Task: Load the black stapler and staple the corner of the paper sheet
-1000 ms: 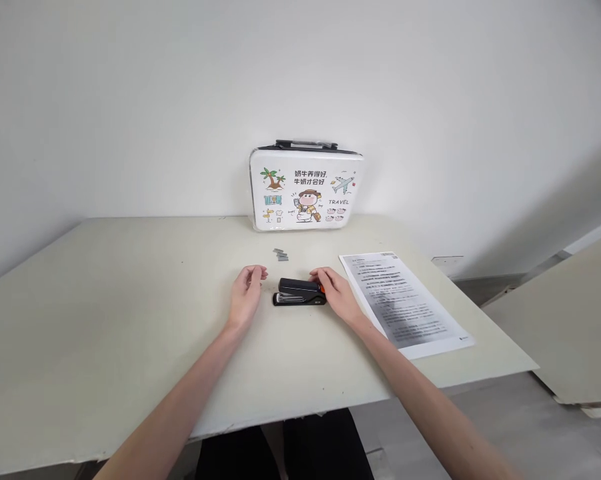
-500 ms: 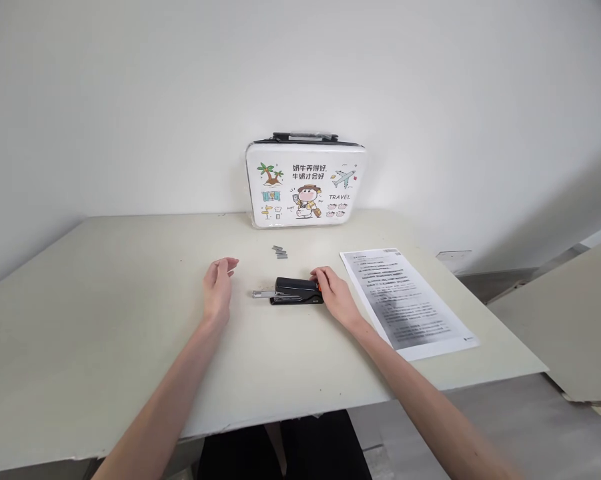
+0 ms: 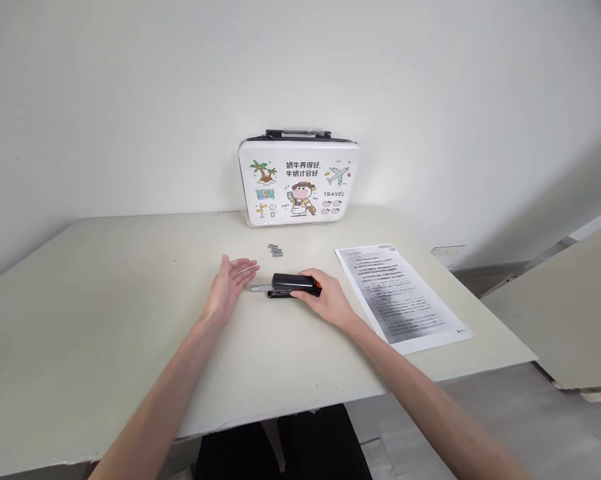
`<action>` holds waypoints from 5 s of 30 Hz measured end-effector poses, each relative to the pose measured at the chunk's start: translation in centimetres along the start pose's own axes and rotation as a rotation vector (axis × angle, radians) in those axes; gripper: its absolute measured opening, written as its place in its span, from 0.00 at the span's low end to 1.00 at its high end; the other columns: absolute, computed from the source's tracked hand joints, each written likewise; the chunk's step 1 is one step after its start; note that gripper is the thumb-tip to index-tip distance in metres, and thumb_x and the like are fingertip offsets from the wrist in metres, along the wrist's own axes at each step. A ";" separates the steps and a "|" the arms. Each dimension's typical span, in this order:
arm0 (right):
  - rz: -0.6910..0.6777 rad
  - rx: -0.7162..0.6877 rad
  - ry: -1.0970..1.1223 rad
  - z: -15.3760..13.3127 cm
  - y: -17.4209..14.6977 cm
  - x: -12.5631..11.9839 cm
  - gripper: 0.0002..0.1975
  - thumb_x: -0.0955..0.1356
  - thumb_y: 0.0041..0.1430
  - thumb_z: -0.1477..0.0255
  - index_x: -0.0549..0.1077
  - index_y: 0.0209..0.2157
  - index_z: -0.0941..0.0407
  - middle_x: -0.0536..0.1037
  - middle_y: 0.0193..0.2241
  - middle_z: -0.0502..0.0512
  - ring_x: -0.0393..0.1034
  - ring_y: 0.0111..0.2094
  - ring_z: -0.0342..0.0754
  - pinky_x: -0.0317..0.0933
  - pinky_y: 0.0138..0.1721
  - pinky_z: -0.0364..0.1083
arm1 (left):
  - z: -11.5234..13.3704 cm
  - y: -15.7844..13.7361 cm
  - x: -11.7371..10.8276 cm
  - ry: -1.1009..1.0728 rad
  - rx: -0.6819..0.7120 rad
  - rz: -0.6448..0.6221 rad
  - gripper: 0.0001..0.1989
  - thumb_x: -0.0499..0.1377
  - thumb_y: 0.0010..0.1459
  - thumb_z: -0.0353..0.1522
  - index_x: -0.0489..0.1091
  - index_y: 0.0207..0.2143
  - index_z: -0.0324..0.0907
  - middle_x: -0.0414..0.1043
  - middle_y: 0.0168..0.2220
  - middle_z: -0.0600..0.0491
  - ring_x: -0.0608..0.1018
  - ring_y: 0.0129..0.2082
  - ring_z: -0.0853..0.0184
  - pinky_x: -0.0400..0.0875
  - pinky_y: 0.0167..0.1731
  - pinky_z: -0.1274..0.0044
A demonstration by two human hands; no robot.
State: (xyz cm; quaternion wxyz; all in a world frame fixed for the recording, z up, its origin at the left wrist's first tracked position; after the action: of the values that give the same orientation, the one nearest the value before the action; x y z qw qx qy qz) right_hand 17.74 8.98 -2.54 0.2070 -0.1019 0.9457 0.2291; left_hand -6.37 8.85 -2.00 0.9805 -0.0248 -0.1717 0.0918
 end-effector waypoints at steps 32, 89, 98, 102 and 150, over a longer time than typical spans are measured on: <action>0.191 -0.746 -0.417 -4.9 -2.4 0.7 0.14 0.67 0.68 0.83 0.78 0.46 0.51 0.84 0.44 0.53 0.75 0.50 0.50 0.71 0.48 0.53 | -2.9 -1.8 2.6 -0.534 -0.459 -0.053 0.31 0.39 0.76 0.40 0.62 0.65 0.22 0.78 0.52 0.32 0.84 0.45 0.55 0.79 0.45 0.67; 0.211 -0.183 -0.288 0.1 -0.9 0.6 0.12 0.72 0.65 0.62 0.76 0.47 0.51 0.82 0.42 0.57 0.74 0.43 0.57 0.69 0.45 0.56 | -2.6 -2.6 2.7 -0.389 -0.108 0.037 0.10 0.68 0.52 0.34 0.71 0.33 0.39 0.57 0.22 0.62 0.59 0.19 0.76 0.55 0.22 0.79; 0.152 -0.025 -0.250 -0.4 6.5 9.7 0.12 0.72 0.60 0.63 0.76 0.45 0.51 0.83 0.40 0.55 0.77 0.39 0.55 0.69 0.42 0.53 | -3.0 -1.5 1.1 -0.548 -0.099 0.094 0.13 0.66 0.56 0.35 0.64 0.27 0.43 0.54 0.21 0.62 0.57 0.17 0.76 0.56 0.20 0.80; 0.092 0.039 -0.301 -0.8 10.3 13.1 0.11 0.71 0.62 0.63 0.76 0.45 0.50 0.82 0.40 0.54 0.76 0.40 0.53 0.69 0.44 0.52 | -3.2 -1.0 0.0 -0.578 -0.084 0.153 0.13 0.64 0.58 0.37 0.64 0.27 0.43 0.58 0.22 0.60 0.62 0.19 0.75 0.60 0.23 0.79; 0.432 0.444 -0.742 16.6 -5.7 -27.1 0.19 0.69 0.57 0.59 0.81 0.40 0.60 0.79 0.44 0.69 0.75 0.45 0.60 0.66 0.52 0.58 | -2.2 -1.8 3.2 -0.119 -0.081 -0.095 0.16 0.71 0.50 0.39 0.77 0.37 0.38 0.76 0.34 0.49 0.76 0.34 0.65 0.71 0.39 0.73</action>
State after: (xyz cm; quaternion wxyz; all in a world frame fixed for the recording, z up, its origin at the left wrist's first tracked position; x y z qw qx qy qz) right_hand 49.29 14.53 -6.33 0.4949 0.2321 0.8335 0.0805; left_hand -2.32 7.62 -2.86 0.9700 -0.0506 -0.2345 0.0394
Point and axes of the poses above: each hand's wrist, its own y-axis towards the middle knuckle, its own x-axis out of the palm, z = x × y, the point moved 5 cm from there along y, towards the middle knuckle
